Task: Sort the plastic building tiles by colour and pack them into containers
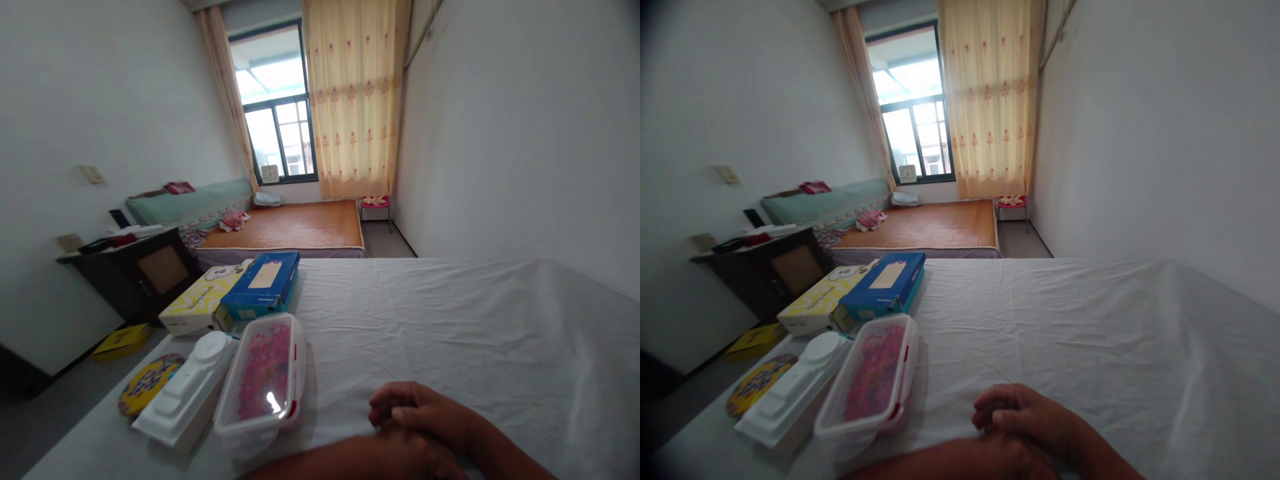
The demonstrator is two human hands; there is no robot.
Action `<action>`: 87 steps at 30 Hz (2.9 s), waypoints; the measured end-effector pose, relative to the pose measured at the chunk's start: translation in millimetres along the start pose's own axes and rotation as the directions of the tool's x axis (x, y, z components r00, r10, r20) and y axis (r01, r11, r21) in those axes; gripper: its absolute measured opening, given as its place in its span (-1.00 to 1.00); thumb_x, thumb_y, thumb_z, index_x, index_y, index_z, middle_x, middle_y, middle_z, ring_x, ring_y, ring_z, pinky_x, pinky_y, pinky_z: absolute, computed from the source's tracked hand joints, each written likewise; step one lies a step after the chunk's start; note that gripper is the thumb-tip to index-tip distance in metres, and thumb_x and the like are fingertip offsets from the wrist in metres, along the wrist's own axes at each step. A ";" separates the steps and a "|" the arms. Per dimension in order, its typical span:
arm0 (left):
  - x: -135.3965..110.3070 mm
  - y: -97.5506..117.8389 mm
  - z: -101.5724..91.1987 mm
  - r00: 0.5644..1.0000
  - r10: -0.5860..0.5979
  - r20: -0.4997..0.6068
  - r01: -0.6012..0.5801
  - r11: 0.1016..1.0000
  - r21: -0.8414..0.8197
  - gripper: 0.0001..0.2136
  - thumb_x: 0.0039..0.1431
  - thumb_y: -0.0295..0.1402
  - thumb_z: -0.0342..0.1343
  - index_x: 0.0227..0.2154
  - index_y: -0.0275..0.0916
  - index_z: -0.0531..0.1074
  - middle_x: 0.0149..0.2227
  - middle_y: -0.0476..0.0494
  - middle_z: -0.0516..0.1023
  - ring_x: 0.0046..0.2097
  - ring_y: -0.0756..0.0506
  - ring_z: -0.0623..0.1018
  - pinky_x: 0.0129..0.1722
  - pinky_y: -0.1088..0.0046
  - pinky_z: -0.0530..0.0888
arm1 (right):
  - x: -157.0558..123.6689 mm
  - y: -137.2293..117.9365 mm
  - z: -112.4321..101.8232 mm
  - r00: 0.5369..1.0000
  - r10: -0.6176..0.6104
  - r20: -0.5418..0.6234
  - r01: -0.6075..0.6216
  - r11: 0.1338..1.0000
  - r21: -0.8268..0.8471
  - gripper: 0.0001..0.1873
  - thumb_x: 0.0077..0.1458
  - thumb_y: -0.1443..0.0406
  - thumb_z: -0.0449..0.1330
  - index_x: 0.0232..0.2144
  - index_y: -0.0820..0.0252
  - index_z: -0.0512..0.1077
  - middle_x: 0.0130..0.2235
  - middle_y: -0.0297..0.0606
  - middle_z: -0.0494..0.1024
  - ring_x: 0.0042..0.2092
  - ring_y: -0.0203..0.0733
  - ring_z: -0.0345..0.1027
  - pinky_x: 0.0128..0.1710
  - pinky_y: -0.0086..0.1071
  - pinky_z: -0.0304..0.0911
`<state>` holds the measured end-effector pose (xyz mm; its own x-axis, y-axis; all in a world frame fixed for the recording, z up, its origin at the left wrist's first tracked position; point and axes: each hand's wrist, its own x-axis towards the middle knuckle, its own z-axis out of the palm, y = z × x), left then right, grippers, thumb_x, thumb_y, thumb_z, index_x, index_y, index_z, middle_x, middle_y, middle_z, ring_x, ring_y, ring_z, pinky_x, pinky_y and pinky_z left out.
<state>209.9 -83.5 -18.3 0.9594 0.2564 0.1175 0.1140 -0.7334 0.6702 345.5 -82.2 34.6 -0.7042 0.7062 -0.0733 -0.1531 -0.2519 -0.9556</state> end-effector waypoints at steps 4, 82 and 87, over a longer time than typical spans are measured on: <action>-0.1 -1.5 -0.1 1.000 -0.011 0.027 0.010 0.999 0.048 -0.72 0.24 -0.11 0.02 -0.10 0.01 0.54 -0.17 -0.02 0.62 -0.10 -0.10 0.57 -0.12 0.46 0.46 | 0.0 2.9 -0.9 0.999 0.034 -0.020 -0.034 0.999 0.029 -0.56 0.05 0.14 0.29 -0.03 0.20 0.46 -0.04 -0.05 0.54 0.00 -0.05 0.41 0.02 -0.17 0.21; 4.1 22.8 -15.0 0.994 0.082 0.073 -0.090 0.991 0.103 -0.77 0.22 -0.30 0.11 -0.12 -0.25 0.53 -0.23 -0.06 0.62 -0.19 0.01 0.58 -0.12 0.65 0.42 | -0.8 3.1 -2.0 0.998 0.054 -0.035 -0.055 0.998 -0.037 -0.60 0.10 0.18 0.25 -0.03 0.22 0.45 -0.03 -0.06 0.54 0.02 -0.06 0.40 0.08 -0.13 0.20; 13.2 35.4 -18.4 0.997 0.037 0.071 -0.050 0.982 0.184 -0.76 0.21 -0.36 0.10 -0.11 -0.33 0.54 -0.21 -0.10 0.62 -0.17 -0.03 0.58 -0.10 0.60 0.43 | -2.5 0.7 -2.9 0.996 0.080 -0.034 -0.083 0.991 -0.100 -0.56 0.09 0.12 0.25 -0.02 0.23 0.44 -0.02 -0.05 0.53 0.04 -0.05 0.39 0.12 -0.09 0.17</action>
<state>221.8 -94.4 20.5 0.9789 0.1835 0.0902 0.1114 -0.8488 0.5169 349.2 -82.2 33.3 -0.6906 0.7054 -0.1595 -0.0238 -0.2425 -0.9699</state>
